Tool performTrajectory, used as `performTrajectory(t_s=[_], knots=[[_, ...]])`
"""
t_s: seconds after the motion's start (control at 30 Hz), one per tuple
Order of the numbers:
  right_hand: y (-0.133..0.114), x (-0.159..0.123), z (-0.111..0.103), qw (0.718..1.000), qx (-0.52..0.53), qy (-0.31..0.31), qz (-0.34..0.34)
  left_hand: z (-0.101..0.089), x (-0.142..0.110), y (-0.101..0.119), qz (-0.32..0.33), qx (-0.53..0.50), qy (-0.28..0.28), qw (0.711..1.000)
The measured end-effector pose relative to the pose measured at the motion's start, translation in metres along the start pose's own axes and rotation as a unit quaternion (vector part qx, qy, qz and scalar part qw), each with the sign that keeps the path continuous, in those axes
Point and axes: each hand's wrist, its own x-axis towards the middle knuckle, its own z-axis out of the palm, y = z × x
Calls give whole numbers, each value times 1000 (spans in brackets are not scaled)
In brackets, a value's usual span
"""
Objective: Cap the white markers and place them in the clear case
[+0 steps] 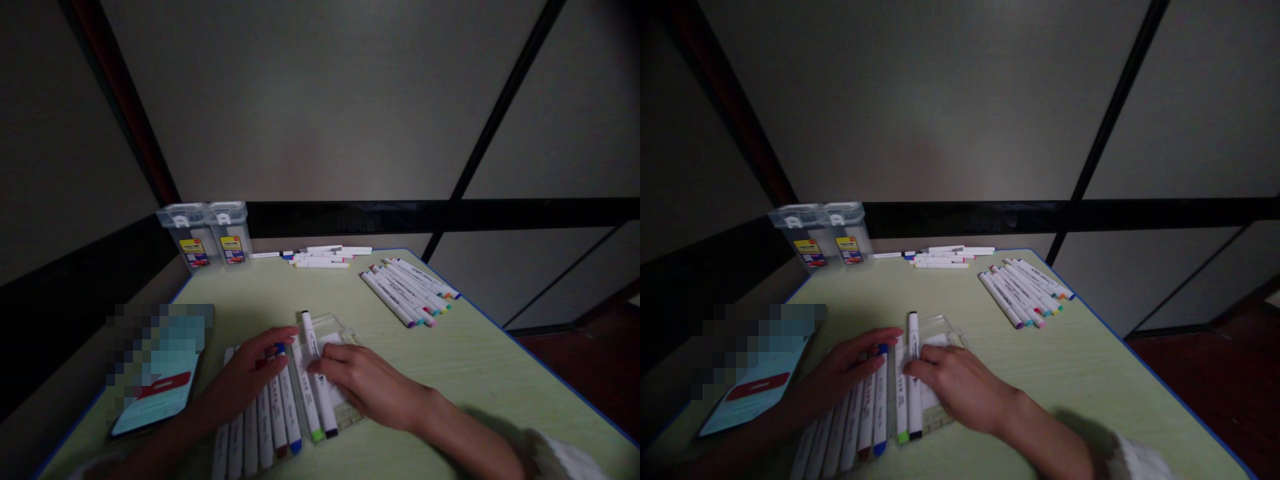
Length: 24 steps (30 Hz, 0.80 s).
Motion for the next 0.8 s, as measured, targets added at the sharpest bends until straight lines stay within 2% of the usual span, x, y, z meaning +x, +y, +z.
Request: performTrajectory(t_s=[0.17, 0.23, 0.33, 0.43, 0.47, 0.53, 0.57, 0.7, 0.8], knots=[[3, -1, 4, 997, -59, 30, -27, 0, 0, 4, 2, 14, 9, 1000], [4, -1, 6, 991, -94, 71, -57, 0, 0, 5, 2, 15, 4, 1000], [10, -5, 6, 967, -136, 190, -105, -1, 0, 6, 4, 23, 0, 1000], [23, -12, -4, 924, -167, 327, -108, -1, -1, 5, 19, 28, -1, 999], [30, -16, -10, 905, -181, 375, -84, -1, -1, 4, 23, 28, -3, 999], [46, -24, -24, 849, -234, 473, 4, -1, -1, 4, 28, 29, -5, 999], [54, -28, -31, 828, -254, 498, 43, -1, -1, 4, 31, 30, -7, 999], [85, -41, -52, 789, -331, 476, 202, -2, -1, 4, 40, 38, -17, 998], [100, -45, -55, 802, -317, 400, 308, -3, -1, 4, 46, 42, -22, 998]])
